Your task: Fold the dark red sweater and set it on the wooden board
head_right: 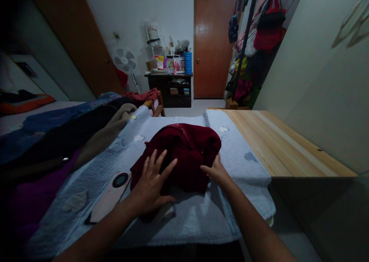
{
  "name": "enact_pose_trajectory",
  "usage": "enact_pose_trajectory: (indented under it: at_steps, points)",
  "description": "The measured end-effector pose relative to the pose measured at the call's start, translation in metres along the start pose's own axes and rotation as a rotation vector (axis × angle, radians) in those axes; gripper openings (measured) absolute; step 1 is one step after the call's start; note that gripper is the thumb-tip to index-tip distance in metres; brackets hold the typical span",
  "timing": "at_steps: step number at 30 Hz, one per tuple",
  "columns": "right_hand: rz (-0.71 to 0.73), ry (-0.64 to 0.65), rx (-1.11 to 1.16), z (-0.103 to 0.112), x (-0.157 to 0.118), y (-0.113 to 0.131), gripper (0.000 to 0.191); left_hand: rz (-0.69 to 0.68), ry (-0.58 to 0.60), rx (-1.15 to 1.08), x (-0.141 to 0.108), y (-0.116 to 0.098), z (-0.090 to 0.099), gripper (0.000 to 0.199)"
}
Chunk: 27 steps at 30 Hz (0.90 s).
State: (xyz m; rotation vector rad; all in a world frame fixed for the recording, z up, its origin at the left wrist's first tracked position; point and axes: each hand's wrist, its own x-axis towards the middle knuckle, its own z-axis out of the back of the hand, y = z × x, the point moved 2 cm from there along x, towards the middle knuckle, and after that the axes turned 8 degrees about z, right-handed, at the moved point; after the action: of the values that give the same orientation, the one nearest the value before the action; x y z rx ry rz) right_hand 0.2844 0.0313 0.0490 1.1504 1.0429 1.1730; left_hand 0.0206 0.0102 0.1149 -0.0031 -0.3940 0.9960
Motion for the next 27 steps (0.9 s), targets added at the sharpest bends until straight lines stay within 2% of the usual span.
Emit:
enact_pose_trajectory:
  at_steps: [2,5,9,11,13,16,20,23,25,27]
  points:
    - [-0.083,0.013,0.027,-0.003,-0.001,-0.006,0.075,0.091,-0.002,0.052,0.004,0.001,-0.011,0.119]
    - [-0.140,0.057,0.125,-0.014,-0.005,-0.015,0.045,0.208,-0.032,0.096,0.019,0.008,-0.024,0.124]
    - [-0.218,0.053,0.251,-0.027,-0.011,-0.016,0.020,0.261,-0.041,0.163,0.043,0.015,-0.030,0.118]
    - [-0.239,0.073,0.335,-0.030,-0.012,-0.009,0.014,0.251,-0.030,0.181,0.052,0.020,-0.032,0.104]
    - [-0.241,0.132,0.405,-0.032,-0.012,0.002,0.010,0.249,-0.005,0.180,0.059,0.032,-0.035,0.081]
    - [-0.239,0.228,0.427,-0.036,-0.009,0.018,0.010,0.293,0.020,0.118,0.065,0.060,-0.044,0.048]
    - [-0.177,0.278,0.429,-0.046,-0.004,0.037,0.020,0.461,0.000,-0.143,0.069,0.100,-0.053,0.021]
    - [-0.121,0.248,0.479,-0.053,0.000,0.054,0.019,0.495,-0.004,-0.283,0.076,0.114,-0.051,0.016]
    - [-0.103,0.220,0.540,-0.057,0.001,0.068,0.019,0.473,-0.051,-0.412,0.080,0.117,-0.044,0.021]
    - [-0.086,0.205,0.612,-0.060,0.002,0.084,0.021,0.485,-0.127,-0.672,0.080,0.116,-0.039,0.032]
